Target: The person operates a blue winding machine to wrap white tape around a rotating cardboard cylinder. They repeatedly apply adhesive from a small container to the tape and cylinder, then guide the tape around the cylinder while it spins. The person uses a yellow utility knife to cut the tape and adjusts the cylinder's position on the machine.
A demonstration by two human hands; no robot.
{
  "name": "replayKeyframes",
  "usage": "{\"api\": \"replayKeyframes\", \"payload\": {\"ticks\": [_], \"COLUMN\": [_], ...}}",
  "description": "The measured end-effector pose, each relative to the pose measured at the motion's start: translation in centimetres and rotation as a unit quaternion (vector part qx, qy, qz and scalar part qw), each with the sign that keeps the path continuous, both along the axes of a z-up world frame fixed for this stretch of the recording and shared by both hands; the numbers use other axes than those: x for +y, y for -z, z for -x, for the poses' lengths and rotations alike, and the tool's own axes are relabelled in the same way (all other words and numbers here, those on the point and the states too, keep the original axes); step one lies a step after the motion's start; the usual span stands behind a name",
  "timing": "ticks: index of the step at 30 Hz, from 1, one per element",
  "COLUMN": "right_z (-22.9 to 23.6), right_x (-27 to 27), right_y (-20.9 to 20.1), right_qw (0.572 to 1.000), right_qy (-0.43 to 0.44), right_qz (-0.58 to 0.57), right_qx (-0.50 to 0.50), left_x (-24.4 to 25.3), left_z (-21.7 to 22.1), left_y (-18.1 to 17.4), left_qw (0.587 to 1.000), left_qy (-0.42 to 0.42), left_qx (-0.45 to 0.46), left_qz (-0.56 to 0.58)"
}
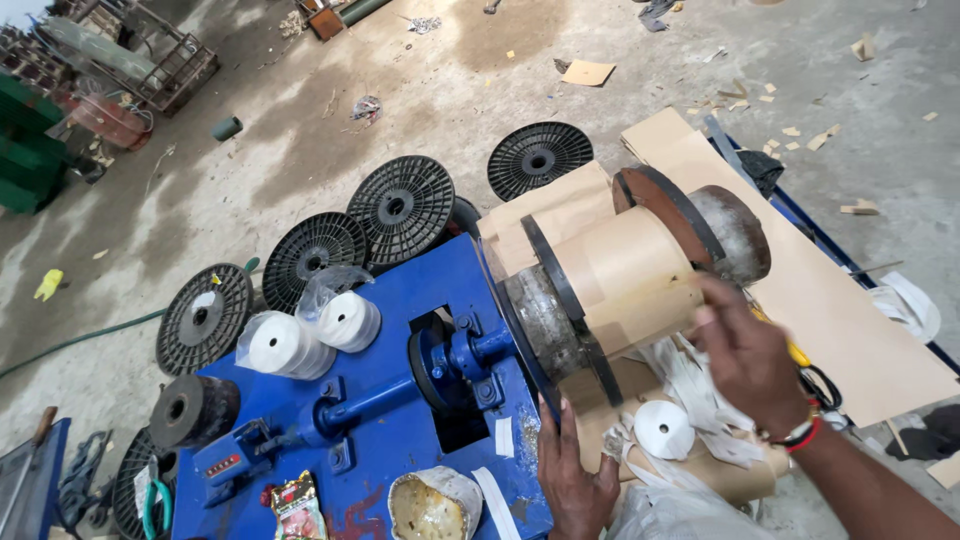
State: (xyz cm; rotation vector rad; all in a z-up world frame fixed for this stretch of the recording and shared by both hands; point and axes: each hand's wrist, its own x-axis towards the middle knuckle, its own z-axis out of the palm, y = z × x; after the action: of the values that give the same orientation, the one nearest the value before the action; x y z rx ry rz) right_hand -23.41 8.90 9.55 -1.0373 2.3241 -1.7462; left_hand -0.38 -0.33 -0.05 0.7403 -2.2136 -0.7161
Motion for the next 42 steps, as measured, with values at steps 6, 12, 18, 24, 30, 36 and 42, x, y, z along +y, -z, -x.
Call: {"api": "replayKeyframes", "payload": {"ticks": [6, 12, 18, 24, 30, 36, 42], "right_z": [7.7, 10.0, 11.4, 9.5, 9.4, 9.9, 3.1], "right_x": [2.2, 1.4, 1.3, 1.3, 1.4, 1.4, 0.9], "right_y": [0.2, 2.2, 2.0, 2.6, 4.6, 4.8, -1.5], "right_qw": [0.913, 0.836, 0.781, 0.887, 0.902, 0.906, 0.947], "right_qy": [0.072, 0.013, -0.025, 0.030, 0.054, 0.037, 0.024], "right_qz": [-0.192, -0.293, -0.401, -0.280, -0.235, -0.248, -0.081], "right_qx": [0.352, 0.463, 0.478, 0.366, 0.359, 0.341, 0.311], "left_x": [0.1, -0.1, 0.5, 0.4, 0.2, 0.1, 0.0], "left_z": [0.7, 1.6, 0.2, -0.2, -0.2, -1.0, -2.2], "left_y": [0.2, -0.1, 0.6, 1.8, 1.6, 0.5, 0.4], "left_qw": [0.999, 0.996, 0.999, 0.999, 0.999, 0.998, 0.997], "left_qy": [-0.034, -0.065, -0.015, -0.024, -0.011, 0.007, 0.027], "left_qx": [0.012, 0.016, 0.031, 0.031, 0.045, 0.057, 0.078], "left_qz": [0.036, 0.060, 0.018, 0.002, 0.002, 0.003, -0.006]}}
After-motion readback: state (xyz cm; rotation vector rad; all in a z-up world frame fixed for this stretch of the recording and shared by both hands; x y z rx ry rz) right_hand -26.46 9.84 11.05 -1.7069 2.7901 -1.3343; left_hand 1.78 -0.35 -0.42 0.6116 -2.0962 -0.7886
